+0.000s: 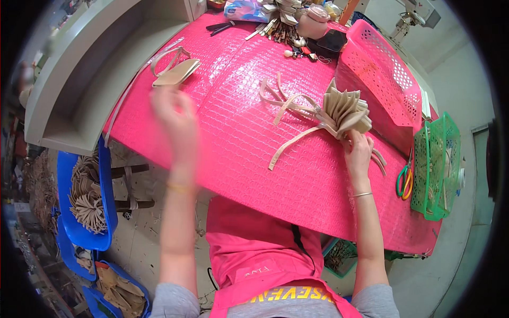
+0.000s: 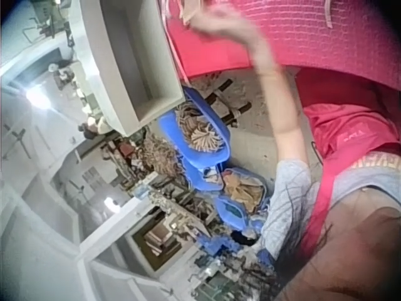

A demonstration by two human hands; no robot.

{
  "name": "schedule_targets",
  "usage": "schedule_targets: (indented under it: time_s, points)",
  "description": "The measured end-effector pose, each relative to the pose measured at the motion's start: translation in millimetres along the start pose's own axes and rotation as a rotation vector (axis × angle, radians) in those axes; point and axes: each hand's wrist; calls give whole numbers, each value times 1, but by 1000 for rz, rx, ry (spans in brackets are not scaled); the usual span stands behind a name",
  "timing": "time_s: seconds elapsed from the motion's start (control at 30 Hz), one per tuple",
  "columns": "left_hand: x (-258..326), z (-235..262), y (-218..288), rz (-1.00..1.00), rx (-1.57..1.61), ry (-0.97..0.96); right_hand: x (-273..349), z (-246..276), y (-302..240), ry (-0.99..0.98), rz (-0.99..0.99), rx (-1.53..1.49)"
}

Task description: Manually assemble and organize beige shoe lining or insole components at a workstation.

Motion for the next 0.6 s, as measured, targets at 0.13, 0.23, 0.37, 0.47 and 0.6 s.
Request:
schedule_targets:
  time_s: [0.13,0.23,0.37,0.47,0.6]
  points:
    - [98,-36,87,854,729,-1163,6,25,-34,-67,187,-188]
    - [119,-74,85,609,696,-694,32,37,-80,-250,214,-320]
    - [113,-70,73,695,729,-591,70,35,-94,-308,78,-433]
    - [103,-52,50,838,586,-623,101,58,-94,-390,46,-407]
    - [92,-39,36,878,806,-373,140,83,-89,-412,-7,-528]
Point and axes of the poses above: each hand's wrist, its own x-axis away from the middle knuckle, its own z-axis out of the back of the hand, y = z × x, and after that the axes turned 3 degrees about -y, right-handed
